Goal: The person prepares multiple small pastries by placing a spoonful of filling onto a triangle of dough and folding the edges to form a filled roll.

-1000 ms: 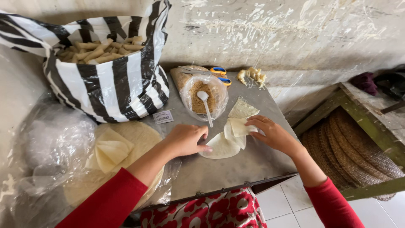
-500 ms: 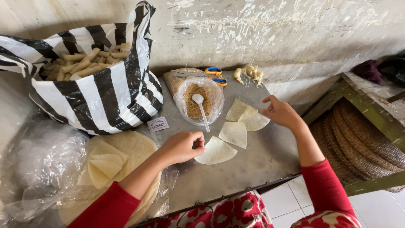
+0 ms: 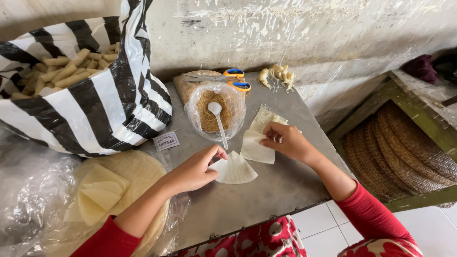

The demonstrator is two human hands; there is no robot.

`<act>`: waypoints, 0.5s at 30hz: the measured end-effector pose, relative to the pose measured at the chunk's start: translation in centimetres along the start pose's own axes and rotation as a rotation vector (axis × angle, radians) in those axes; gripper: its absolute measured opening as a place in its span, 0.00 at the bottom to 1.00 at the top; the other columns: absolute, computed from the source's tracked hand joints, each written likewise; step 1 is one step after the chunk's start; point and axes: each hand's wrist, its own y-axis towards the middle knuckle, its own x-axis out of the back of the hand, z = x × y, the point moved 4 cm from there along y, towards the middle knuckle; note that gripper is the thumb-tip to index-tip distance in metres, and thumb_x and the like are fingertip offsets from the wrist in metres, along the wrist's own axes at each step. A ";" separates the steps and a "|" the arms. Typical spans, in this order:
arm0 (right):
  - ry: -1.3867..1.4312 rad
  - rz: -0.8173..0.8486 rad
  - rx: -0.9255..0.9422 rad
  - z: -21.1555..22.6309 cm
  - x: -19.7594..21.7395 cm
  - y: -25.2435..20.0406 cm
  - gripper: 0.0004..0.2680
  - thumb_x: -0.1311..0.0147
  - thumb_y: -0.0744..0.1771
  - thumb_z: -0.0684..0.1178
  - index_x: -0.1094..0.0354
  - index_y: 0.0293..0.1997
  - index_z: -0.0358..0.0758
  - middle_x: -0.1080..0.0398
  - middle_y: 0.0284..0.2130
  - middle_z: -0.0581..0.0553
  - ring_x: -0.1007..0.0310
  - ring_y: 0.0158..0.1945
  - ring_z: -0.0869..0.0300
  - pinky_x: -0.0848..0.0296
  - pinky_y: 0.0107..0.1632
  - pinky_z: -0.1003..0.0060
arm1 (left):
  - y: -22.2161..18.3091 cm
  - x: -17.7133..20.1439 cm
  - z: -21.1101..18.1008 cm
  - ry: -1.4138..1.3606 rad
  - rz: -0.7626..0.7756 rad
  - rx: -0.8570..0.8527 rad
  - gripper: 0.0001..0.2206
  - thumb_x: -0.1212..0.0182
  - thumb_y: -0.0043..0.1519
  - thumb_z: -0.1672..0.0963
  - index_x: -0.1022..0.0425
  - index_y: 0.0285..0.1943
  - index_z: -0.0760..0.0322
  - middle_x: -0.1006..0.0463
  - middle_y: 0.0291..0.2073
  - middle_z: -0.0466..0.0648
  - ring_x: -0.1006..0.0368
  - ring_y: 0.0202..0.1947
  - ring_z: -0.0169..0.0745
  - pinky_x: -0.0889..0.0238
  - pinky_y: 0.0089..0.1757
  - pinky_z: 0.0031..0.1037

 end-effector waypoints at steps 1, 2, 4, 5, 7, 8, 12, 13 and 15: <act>0.045 -0.036 0.038 0.0 0.3 0.0 0.09 0.35 0.65 0.49 0.28 0.40 0.35 0.26 0.28 0.48 0.29 0.32 0.66 0.28 0.37 0.68 | 0.1 0.0 -0.3 0.019 0.002 -0.054 0.19 0.46 0.54 0.63 0.31 0.56 0.61 0.25 0.44 0.52 0.28 0.41 0.43 0.35 0.44 0.31; 0.089 -0.071 0.075 -0.1 0.5 0.0 0.08 0.35 0.65 0.47 0.27 0.41 0.35 0.26 0.29 0.49 0.29 0.32 0.67 0.28 0.37 0.69 | 0.0 0.1 -0.4 0.037 0.003 -0.107 0.19 0.46 0.54 0.63 0.30 0.56 0.61 0.25 0.48 0.52 0.27 0.43 0.44 0.35 0.46 0.30; 0.121 -0.165 0.123 -0.7 1.5 0.2 0.08 0.37 0.66 0.44 0.28 0.45 0.34 0.25 0.33 0.51 0.29 0.35 0.70 0.27 0.40 0.71 | 0.0 0.1 -0.5 0.055 -0.010 -0.220 0.20 0.47 0.53 0.64 0.28 0.56 0.62 0.24 0.54 0.52 0.27 0.51 0.46 0.36 0.51 0.30; 0.137 -0.211 0.146 -1.0 1.9 0.3 0.08 0.37 0.66 0.43 0.28 0.47 0.33 0.24 0.36 0.53 0.29 0.37 0.71 0.27 0.41 0.72 | -0.1 0.0 -0.6 0.057 -0.023 -0.280 0.20 0.47 0.53 0.64 0.27 0.57 0.63 0.25 0.56 0.54 0.28 0.56 0.48 0.37 0.53 0.31; 0.233 -0.192 0.095 -1.9 2.3 0.3 0.07 0.39 0.67 0.42 0.28 0.48 0.32 0.25 0.36 0.53 0.30 0.37 0.72 0.28 0.41 0.72 | 0.1 -0.1 -0.6 0.055 -0.019 -0.285 0.21 0.47 0.53 0.65 0.26 0.57 0.63 0.25 0.59 0.54 0.29 0.60 0.48 0.38 0.55 0.31; 0.280 -0.185 0.070 -2.3 2.4 0.3 0.07 0.40 0.68 0.42 0.28 0.48 0.32 0.26 0.37 0.53 0.30 0.38 0.72 0.28 0.41 0.72 | 0.1 -0.1 -0.4 0.055 -0.001 -0.229 0.22 0.48 0.53 0.64 0.26 0.57 0.62 0.26 0.59 0.52 0.28 0.60 0.47 0.36 0.53 0.31; 0.344 -0.171 -0.017 -2.8 2.6 0.4 0.07 0.42 0.69 0.42 0.28 0.50 0.32 0.26 0.37 0.52 0.30 0.39 0.72 0.28 0.42 0.73 | 0.1 -0.1 -0.6 0.054 0.021 -0.192 0.23 0.48 0.53 0.64 0.26 0.59 0.61 0.26 0.60 0.50 0.27 0.59 0.45 0.35 0.53 0.30; 0.339 -0.183 -0.027 -2.6 2.7 0.3 0.07 0.42 0.69 0.42 0.27 0.51 0.33 0.26 0.36 0.51 0.30 0.38 0.71 0.29 0.41 0.72 | 0.2 -0.1 -0.6 0.056 0.017 -0.198 0.23 0.48 0.53 0.64 0.27 0.59 0.61 0.26 0.60 0.50 0.28 0.60 0.46 0.35 0.53 0.30; 0.207 -0.269 0.058 -1.1 3.3 0.1 0.06 0.41 0.69 0.42 0.26 0.50 0.33 0.25 0.36 0.48 0.29 0.38 0.68 0.29 0.41 0.71 | 0.1 -0.1 -0.7 0.058 0.006 -0.206 0.24 0.48 0.53 0.64 0.27 0.60 0.61 0.26 0.61 0.50 0.28 0.61 0.46 0.36 0.54 0.30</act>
